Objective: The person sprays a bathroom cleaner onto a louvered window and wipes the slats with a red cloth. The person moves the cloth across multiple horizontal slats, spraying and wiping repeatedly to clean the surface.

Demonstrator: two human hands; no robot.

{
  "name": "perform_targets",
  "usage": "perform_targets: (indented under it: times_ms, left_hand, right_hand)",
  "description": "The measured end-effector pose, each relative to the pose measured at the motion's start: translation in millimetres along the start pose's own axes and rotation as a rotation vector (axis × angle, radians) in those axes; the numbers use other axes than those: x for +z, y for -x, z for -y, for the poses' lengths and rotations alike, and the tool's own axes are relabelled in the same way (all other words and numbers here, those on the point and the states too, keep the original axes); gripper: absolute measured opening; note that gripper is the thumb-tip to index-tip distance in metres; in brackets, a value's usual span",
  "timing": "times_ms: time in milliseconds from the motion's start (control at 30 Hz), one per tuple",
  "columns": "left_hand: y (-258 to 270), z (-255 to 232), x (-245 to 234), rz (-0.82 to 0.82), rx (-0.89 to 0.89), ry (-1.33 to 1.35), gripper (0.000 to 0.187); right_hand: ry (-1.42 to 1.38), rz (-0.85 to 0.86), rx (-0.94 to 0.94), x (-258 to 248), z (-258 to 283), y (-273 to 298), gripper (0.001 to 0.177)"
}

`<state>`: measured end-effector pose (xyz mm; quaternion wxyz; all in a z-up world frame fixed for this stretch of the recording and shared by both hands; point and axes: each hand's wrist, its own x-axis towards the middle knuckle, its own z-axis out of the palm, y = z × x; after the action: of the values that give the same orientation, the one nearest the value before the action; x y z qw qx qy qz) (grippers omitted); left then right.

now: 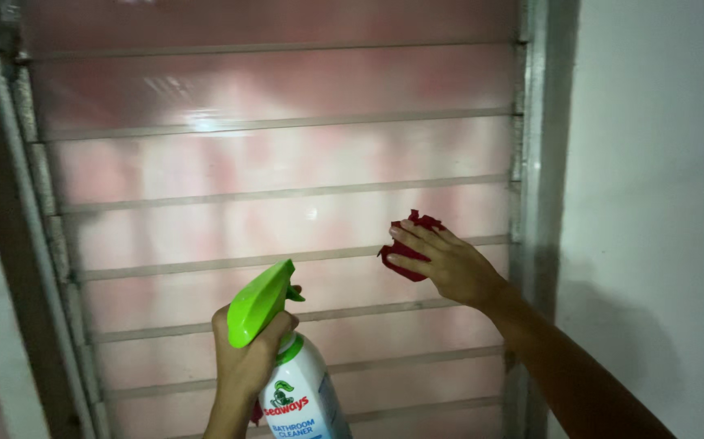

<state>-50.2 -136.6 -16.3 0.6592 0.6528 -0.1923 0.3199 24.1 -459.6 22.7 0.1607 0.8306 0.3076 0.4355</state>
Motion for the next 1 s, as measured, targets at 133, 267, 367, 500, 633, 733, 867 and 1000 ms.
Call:
perform_targets:
  times_ms: [133, 267, 367, 500, 633, 733, 867, 1000]
  left_hand:
    - [10, -10, 32, 0.031, 0.021, 0.055, 0.034]
    - [19, -20, 53, 0.048, 0.028, 0.042, 0.035]
    - [23, -24, 67, 0.058, 0.043, 0.033, 0.035]
    - [25, -19, 83, 0.068, 0.005, 0.034, 0.034]
    - [25, -11, 101, 0.102, 0.055, 0.062, 0.035]
    - [30, -7, 111, 0.100, 0.103, 0.111, 0.038]
    - [49, -1, 118, 0.120, 0.079, 0.150, 0.041]
    - [65, 4, 122, 0.265, 0.011, 0.233, 0.048]
  right_hand:
    - [-0.011, -0.051, 0.047, -3, -20, 25, 0.067]
    - [0.059, -0.033, 0.096, -5, -31, 45, 0.074]
    - [0.063, -0.053, 0.175, -2, -37, 60, 0.076]
    - [0.004, -0.095, 0.302, 9, -43, 81, 0.072]
    - [0.082, -0.256, 0.455, 25, -32, 102, 0.071]
    - [-0.146, -0.322, 0.703, 44, -3, 102, 0.078]
    - [-0.460, -0.442, 0.923, 57, 33, 105, 0.066]
    - [-1.720, -0.766, 0.993, 28, 31, 124, 0.053]
